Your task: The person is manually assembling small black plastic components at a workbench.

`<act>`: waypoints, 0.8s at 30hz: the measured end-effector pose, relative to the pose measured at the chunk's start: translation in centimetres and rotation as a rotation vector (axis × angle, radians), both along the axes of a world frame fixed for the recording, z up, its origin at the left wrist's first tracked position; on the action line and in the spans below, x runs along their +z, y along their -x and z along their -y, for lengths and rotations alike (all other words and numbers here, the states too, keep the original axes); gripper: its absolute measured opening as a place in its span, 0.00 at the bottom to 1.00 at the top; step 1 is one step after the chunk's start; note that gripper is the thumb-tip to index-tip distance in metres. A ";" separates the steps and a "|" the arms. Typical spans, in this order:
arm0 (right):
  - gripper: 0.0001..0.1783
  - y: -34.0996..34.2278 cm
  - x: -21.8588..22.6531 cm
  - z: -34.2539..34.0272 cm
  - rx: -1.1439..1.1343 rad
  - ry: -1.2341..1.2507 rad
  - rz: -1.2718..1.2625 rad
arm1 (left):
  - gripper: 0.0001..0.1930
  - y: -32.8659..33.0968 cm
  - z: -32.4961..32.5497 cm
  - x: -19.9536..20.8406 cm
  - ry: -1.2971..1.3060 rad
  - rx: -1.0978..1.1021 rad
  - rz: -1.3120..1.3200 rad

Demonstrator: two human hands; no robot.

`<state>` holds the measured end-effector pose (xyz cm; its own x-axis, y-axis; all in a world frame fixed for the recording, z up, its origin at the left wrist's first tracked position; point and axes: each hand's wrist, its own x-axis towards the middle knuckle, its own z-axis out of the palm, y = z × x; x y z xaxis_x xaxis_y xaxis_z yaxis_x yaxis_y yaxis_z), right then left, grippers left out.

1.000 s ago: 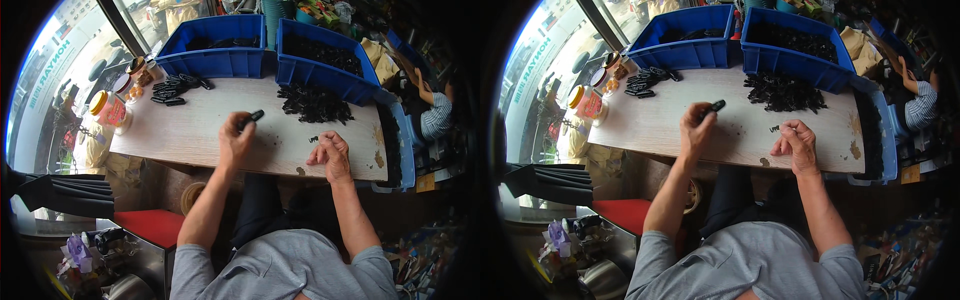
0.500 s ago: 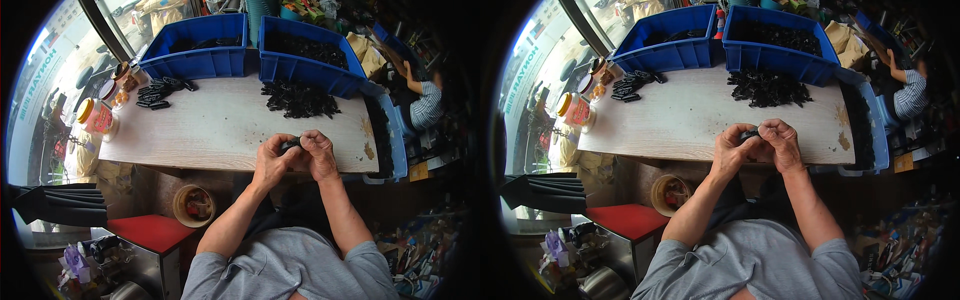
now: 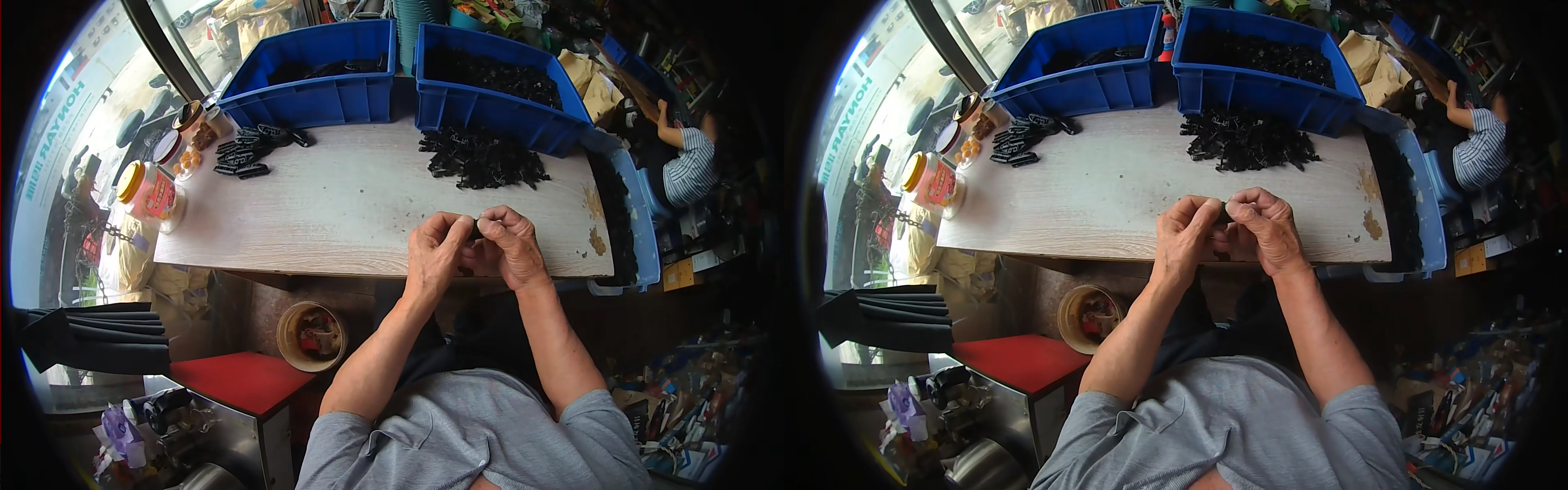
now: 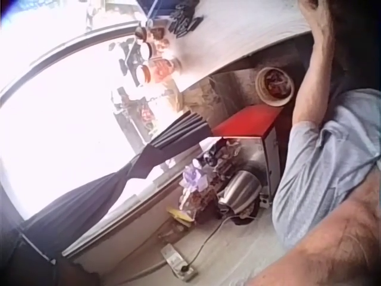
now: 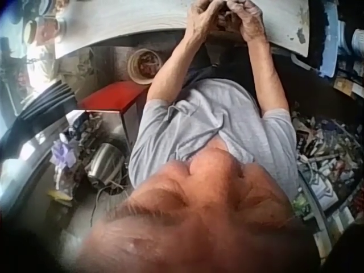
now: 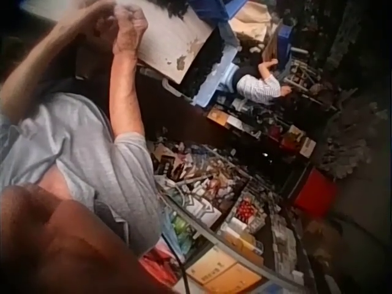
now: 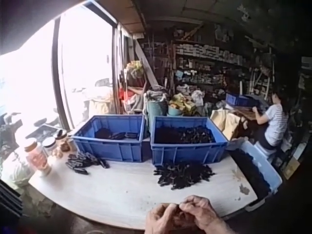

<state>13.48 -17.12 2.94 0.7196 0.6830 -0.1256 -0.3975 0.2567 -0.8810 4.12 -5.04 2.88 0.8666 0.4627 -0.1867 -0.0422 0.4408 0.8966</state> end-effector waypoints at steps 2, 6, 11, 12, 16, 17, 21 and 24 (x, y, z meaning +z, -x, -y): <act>0.07 0.0 0.1 0.0 -0.042 0.059 0.020 | 0.10 0.0 0.0 0.0 0.020 -0.003 0.004; 0.10 -0.2 0.4 -0.2 -0.054 0.178 0.085 | 0.07 -0.2 0.3 -1.1 0.047 0.081 0.098; 0.17 -0.4 1.1 -0.1 0.138 0.340 0.136 | 0.05 0.4 0.4 -1.0 0.121 0.125 0.167; 0.17 -0.3 1.0 -0.1 0.134 0.341 0.137 | 0.05 0.6 0.2 -0.9 0.142 0.103 0.169; 0.18 0.7 0.2 -0.5 0.008 0.256 0.246 | 0.04 0.5 0.3 -1.2 0.149 0.079 0.196; 0.18 0.9 0.2 -0.5 0.004 0.238 0.253 | 0.04 0.5 0.2 -1.3 0.149 0.077 0.196; 0.17 1.1 0.2 -0.4 -0.004 0.186 0.240 | 0.04 0.7 0.1 -1.7 0.124 0.039 0.226; 0.18 0.8 -0.2 0.2 -0.027 0.215 0.221 | 0.04 0.8 0.0 -1.3 0.103 -0.006 0.213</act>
